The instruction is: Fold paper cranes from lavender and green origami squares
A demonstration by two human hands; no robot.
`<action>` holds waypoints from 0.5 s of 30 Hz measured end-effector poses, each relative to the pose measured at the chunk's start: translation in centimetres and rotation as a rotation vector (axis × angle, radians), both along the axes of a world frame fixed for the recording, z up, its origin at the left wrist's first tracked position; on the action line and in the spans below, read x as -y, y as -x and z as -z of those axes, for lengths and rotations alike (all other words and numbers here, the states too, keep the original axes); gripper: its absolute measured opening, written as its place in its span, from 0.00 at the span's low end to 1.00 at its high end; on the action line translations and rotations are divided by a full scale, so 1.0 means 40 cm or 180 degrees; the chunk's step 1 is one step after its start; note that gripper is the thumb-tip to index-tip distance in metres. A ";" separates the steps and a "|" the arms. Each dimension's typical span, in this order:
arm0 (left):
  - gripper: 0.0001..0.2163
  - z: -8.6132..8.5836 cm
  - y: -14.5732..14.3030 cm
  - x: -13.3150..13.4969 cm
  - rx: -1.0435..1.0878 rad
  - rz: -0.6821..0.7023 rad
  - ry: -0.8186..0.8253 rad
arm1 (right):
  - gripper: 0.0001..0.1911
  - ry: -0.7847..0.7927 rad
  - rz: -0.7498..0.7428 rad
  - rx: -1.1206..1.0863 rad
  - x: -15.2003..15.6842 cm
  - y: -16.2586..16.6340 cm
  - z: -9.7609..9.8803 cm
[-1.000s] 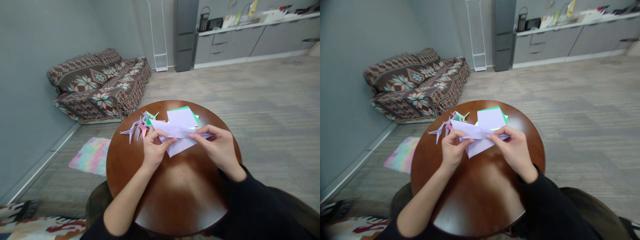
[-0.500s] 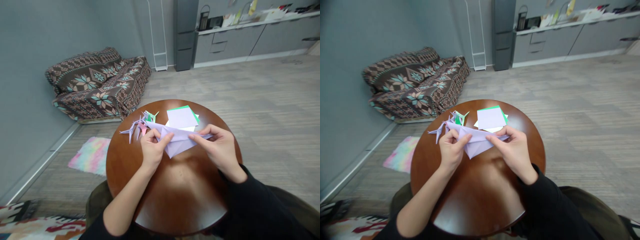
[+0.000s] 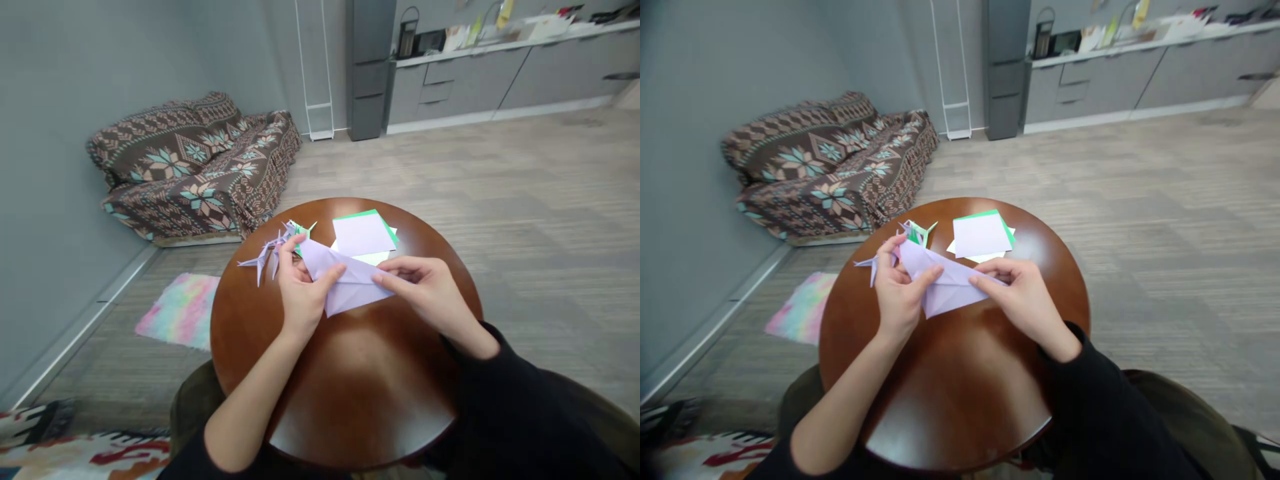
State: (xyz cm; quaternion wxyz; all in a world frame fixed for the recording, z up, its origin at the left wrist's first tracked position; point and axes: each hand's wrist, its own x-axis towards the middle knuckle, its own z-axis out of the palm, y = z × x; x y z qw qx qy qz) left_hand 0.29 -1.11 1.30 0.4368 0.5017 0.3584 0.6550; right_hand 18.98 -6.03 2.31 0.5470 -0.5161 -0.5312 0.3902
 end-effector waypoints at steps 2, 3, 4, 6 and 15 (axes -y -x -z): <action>0.42 -0.001 0.001 -0.001 0.0038 0.0053 0.0014 | 0.10 0.0068 -0.0288 -0.0026 0.000 -0.007 0.000; 0.45 -0.001 0.002 -0.002 0.0101 0.0098 0.0051 | 0.10 0.0065 -0.0361 -0.0033 0.000 -0.007 -0.001; 0.45 0.000 0.003 -0.003 0.0189 0.0172 0.0118 | 0.10 0.0038 -0.0383 -0.0034 0.001 -0.007 -0.001; 0.39 0.003 0.003 -0.005 0.0410 0.0461 0.0352 | 0.10 -0.0056 -0.0297 -0.0045 0.003 -0.002 -0.002; 0.16 0.012 -0.011 0.004 0.0456 0.1156 0.1144 | 0.08 -0.0195 -0.0073 -0.0163 0.003 0.017 0.002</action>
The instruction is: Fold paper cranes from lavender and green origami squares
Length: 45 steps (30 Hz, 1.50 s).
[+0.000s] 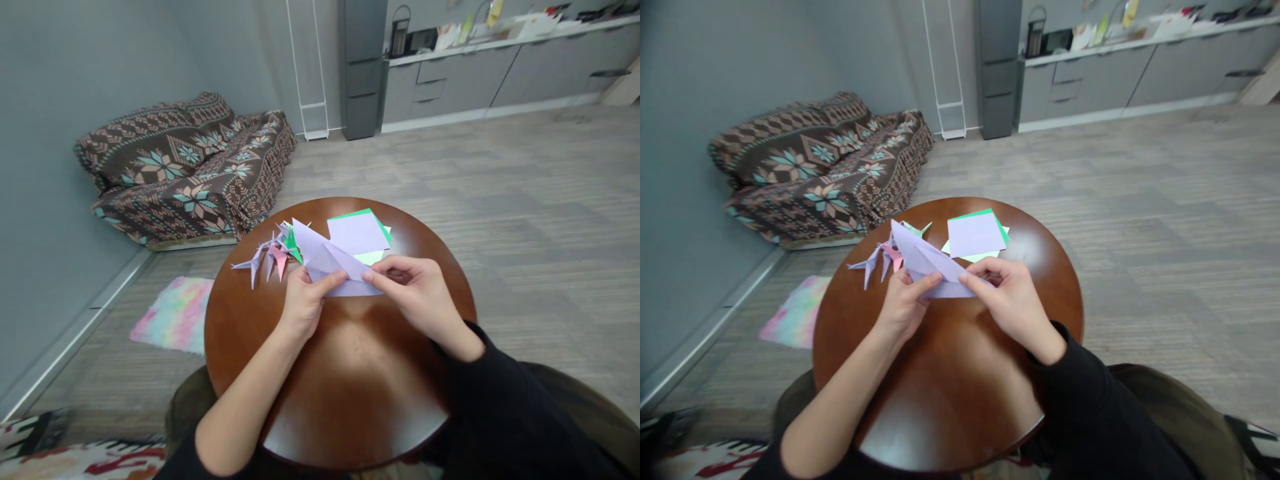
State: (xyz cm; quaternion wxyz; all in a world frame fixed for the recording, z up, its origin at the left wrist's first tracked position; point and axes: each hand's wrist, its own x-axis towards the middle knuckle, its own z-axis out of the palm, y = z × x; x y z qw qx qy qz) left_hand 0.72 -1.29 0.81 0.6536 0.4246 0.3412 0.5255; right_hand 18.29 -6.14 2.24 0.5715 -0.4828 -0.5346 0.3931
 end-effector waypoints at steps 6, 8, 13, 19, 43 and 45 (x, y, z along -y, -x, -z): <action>0.13 0.006 0.000 -0.002 -0.0038 -0.0381 -0.0243 | 0.09 0.0069 0.0118 -0.0070 -0.002 0.009 0.005; 0.13 0.005 -0.001 -0.001 -0.0040 -0.0458 -0.0263 | 0.10 0.0094 0.0171 -0.0080 -0.002 0.010 0.002; 0.15 0.000 -0.003 -0.001 0.0079 -0.0838 -0.0239 | 0.10 0.0224 -0.0150 -0.0123 -0.002 0.020 0.007; 0.16 0.000 -0.007 0.003 0.0159 -0.0856 -0.0277 | 0.12 0.0215 0.0076 -0.1275 -0.018 0.061 0.051; 0.14 0.007 -0.017 0.020 0.0112 -0.0736 -0.0151 | 0.15 0.0189 0.0578 -0.1470 -0.025 0.097 0.077; 0.14 0.009 -0.017 0.019 0.0110 -0.0739 -0.0136 | 0.14 0.0165 0.0614 -0.1476 -0.027 0.097 0.080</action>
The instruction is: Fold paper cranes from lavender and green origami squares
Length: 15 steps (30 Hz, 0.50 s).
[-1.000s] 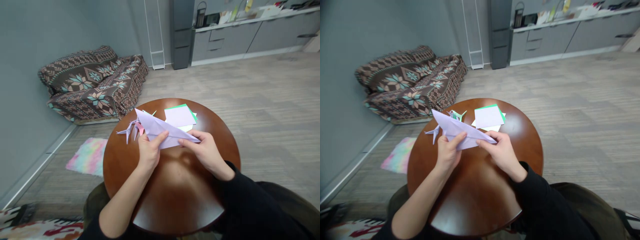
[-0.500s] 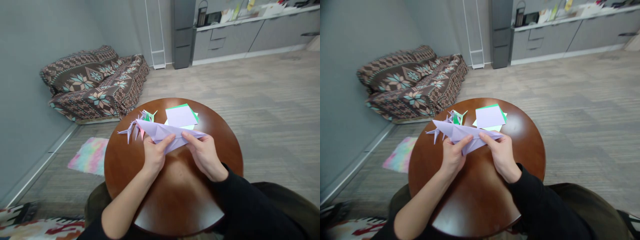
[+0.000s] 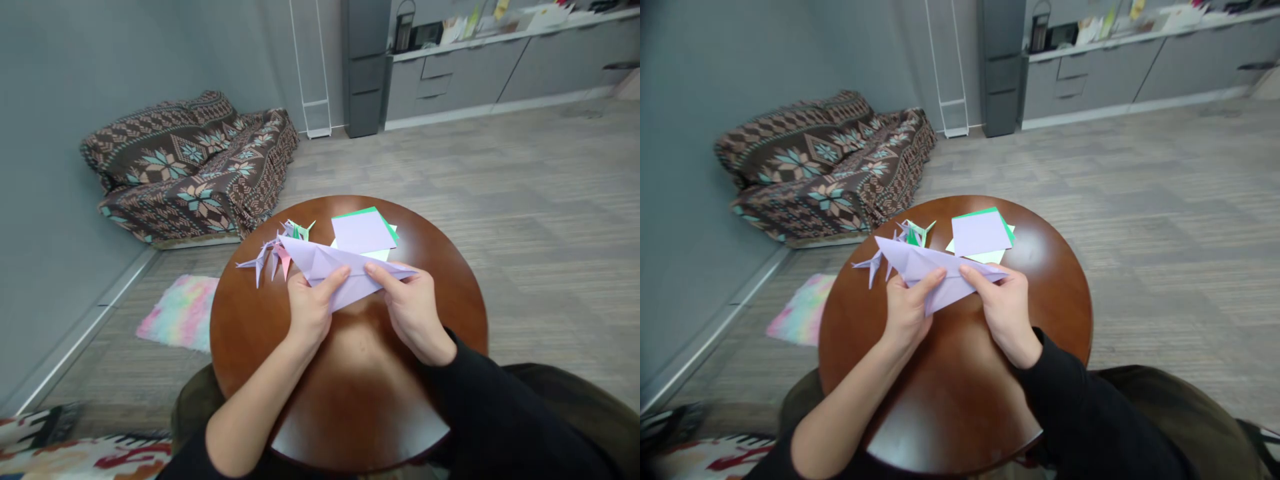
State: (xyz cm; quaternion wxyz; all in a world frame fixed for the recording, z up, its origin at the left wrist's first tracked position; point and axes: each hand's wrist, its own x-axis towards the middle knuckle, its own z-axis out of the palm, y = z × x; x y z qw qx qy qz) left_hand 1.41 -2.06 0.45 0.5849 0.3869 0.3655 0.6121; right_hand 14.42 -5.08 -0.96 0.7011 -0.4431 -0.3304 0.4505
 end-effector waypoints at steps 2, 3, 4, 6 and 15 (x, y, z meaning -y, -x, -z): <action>0.15 0.001 0.000 -0.002 0.0017 -0.0005 0.0036 | 0.13 -0.0026 0.0096 0.0025 -0.002 -0.001 0.003; 0.15 0.001 -0.001 -0.004 0.0030 -0.0022 0.0051 | 0.13 -0.0048 0.0167 0.0042 -0.004 -0.002 0.004; 0.16 0.001 -0.001 -0.005 0.0043 -0.0048 0.0065 | 0.12 -0.0070 0.0235 0.0059 -0.005 -0.004 0.005; 0.17 0.000 -0.002 -0.008 0.0064 -0.0105 0.0082 | 0.12 -0.0114 0.0357 0.0074 -0.008 -0.006 0.006; 0.15 0.003 -0.004 -0.007 0.0148 -0.0141 -0.0018 | 0.10 -0.0326 0.0580 0.0095 -0.010 -0.006 0.002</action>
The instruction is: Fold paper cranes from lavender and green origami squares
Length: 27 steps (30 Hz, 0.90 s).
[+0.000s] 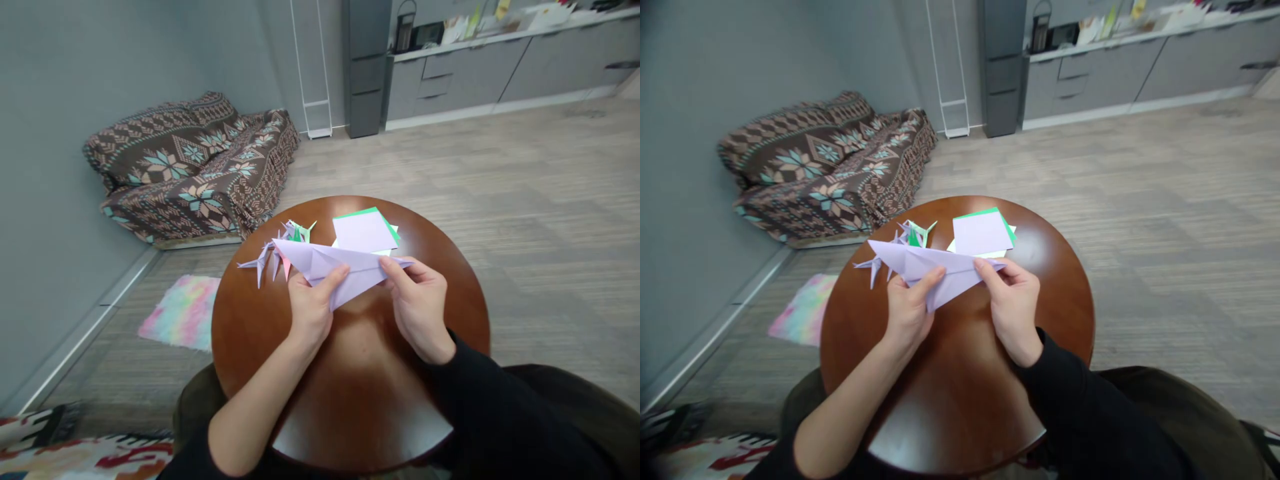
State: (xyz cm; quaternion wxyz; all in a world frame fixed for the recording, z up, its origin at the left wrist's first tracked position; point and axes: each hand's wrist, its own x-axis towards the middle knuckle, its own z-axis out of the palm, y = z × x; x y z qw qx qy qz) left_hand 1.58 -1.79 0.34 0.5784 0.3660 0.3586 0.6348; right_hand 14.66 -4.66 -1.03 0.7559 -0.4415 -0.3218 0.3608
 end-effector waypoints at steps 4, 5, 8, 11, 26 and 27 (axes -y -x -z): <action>0.15 -0.002 -0.001 -0.002 0.0027 -0.0023 -0.0076 | 0.10 -0.0096 -0.0045 0.0141 0.001 -0.007 -0.003; 0.15 -0.003 -0.001 -0.002 0.0036 -0.0041 -0.0088 | 0.10 -0.0102 -0.0052 0.0191 0.001 -0.009 -0.003; 0.16 -0.004 -0.002 -0.003 0.0053 -0.0074 -0.0079 | 0.11 -0.0105 -0.0028 0.0336 0.000 -0.013 0.000; 0.17 -0.003 -0.002 -0.003 0.0068 -0.0078 -0.0080 | 0.10 -0.0195 -0.0025 0.0279 -0.003 -0.013 0.004; 0.20 -0.006 -0.005 -0.002 0.0193 -0.0159 0.0205 | 0.07 -0.0110 -0.0038 -0.0222 -0.005 -0.009 -0.008; 0.20 -0.006 -0.005 -0.003 0.0205 -0.0187 0.0214 | 0.07 -0.0106 -0.0043 -0.0326 -0.004 -0.010 -0.013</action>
